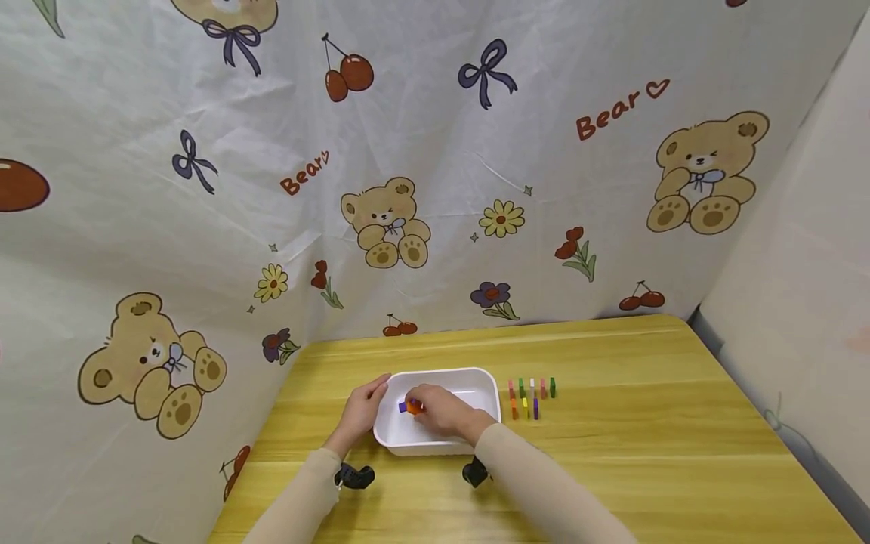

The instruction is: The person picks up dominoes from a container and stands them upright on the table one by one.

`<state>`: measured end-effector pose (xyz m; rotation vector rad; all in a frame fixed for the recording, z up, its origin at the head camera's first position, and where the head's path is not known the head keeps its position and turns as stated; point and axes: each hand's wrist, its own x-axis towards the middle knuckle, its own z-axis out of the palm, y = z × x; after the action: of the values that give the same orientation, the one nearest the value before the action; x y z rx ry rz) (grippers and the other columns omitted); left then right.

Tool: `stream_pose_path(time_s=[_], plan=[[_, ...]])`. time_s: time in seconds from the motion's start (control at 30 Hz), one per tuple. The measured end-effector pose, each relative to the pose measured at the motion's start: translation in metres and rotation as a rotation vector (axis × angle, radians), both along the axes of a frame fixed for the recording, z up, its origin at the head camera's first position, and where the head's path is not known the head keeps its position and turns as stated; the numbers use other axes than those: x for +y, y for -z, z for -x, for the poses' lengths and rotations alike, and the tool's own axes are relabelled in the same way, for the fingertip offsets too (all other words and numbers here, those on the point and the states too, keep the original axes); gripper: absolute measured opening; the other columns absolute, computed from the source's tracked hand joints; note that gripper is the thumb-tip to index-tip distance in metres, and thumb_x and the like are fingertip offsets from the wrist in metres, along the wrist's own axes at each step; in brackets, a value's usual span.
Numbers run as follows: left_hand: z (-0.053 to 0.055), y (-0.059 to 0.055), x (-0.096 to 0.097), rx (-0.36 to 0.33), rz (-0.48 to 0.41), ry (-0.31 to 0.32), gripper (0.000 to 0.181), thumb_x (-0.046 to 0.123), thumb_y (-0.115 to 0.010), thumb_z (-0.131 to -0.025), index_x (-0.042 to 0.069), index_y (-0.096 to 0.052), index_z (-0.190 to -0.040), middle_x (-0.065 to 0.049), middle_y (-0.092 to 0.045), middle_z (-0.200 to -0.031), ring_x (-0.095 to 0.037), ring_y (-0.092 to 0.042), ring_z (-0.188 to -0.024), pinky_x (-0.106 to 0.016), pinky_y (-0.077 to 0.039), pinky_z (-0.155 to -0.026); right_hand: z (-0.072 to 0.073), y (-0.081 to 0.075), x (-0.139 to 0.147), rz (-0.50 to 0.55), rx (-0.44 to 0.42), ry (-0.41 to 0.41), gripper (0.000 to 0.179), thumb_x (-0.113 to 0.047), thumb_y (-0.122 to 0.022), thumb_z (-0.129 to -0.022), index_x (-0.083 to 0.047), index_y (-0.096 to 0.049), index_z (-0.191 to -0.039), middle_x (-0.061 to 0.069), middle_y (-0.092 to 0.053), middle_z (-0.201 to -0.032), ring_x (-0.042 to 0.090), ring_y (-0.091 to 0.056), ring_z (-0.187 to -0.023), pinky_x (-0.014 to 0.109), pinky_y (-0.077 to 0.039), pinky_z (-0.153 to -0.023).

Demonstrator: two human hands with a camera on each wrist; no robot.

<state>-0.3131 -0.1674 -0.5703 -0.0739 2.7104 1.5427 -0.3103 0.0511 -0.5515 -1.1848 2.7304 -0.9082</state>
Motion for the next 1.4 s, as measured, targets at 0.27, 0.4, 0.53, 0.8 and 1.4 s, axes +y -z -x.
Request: stream_pose_path(time_s=[0.27,0.4,0.53,0.8,1.4], plan=[[0.0,0.004,-0.001,0.013,-0.004,-0.007,0.038,0.029,-0.049,-0.111,0.02,-0.061,-0.146,-0.008,-0.055,-0.154,-0.033,-0.047,-0.146,-0.051,-0.043,-0.119,-0.009,-0.01,0.014,0.011,-0.004,-0.019,0.027,-0.007,-0.073,-0.095,-0.005,-0.067,-0.121,-0.001,-0.068,-0.103,0.012,-0.062,-0.094,0.027,-0.059,-0.085],[0.0,0.003,-0.001,0.019,-0.009,-0.01,0.038,0.029,-0.05,-0.111,0.021,-0.061,-0.145,-0.007,-0.056,-0.153,-0.033,-0.048,-0.146,-0.051,-0.043,-0.118,-0.013,-0.013,0.02,0.011,-0.013,-0.028,0.029,-0.005,-0.072,-0.095,-0.003,-0.066,-0.123,0.0,-0.068,-0.104,0.012,-0.063,-0.095,0.028,-0.059,-0.086],[0.0,0.002,-0.001,0.016,-0.001,-0.009,0.038,0.03,-0.05,-0.111,0.022,-0.061,-0.145,-0.007,-0.055,-0.153,-0.033,-0.047,-0.146,-0.051,-0.043,-0.119,-0.015,-0.015,0.025,0.005,-0.046,-0.032,0.029,-0.006,-0.071,-0.096,-0.004,-0.066,-0.124,-0.001,-0.068,-0.106,0.013,-0.064,-0.097,0.028,-0.059,-0.087],[-0.001,0.001,-0.001,0.014,-0.003,-0.011,0.038,0.03,-0.05,-0.11,0.022,-0.061,-0.146,-0.006,-0.055,-0.154,-0.033,-0.047,-0.146,-0.051,-0.042,-0.119,-0.021,-0.022,0.037,-0.003,-0.075,-0.059,0.028,-0.009,-0.071,-0.097,-0.007,-0.066,-0.124,-0.005,-0.066,-0.105,0.011,-0.062,-0.097,0.027,-0.061,-0.086],[-0.003,0.0,0.0,0.019,-0.009,-0.009,0.039,0.03,-0.05,-0.11,0.019,-0.06,-0.147,-0.009,-0.056,-0.152,-0.034,-0.052,-0.142,-0.048,-0.054,-0.109,-0.039,-0.029,0.073,0.022,-0.037,-0.077,0.023,-0.005,-0.07,-0.095,-0.004,-0.066,-0.118,-0.003,-0.066,-0.103,0.013,-0.065,-0.098,0.026,-0.061,-0.081]])
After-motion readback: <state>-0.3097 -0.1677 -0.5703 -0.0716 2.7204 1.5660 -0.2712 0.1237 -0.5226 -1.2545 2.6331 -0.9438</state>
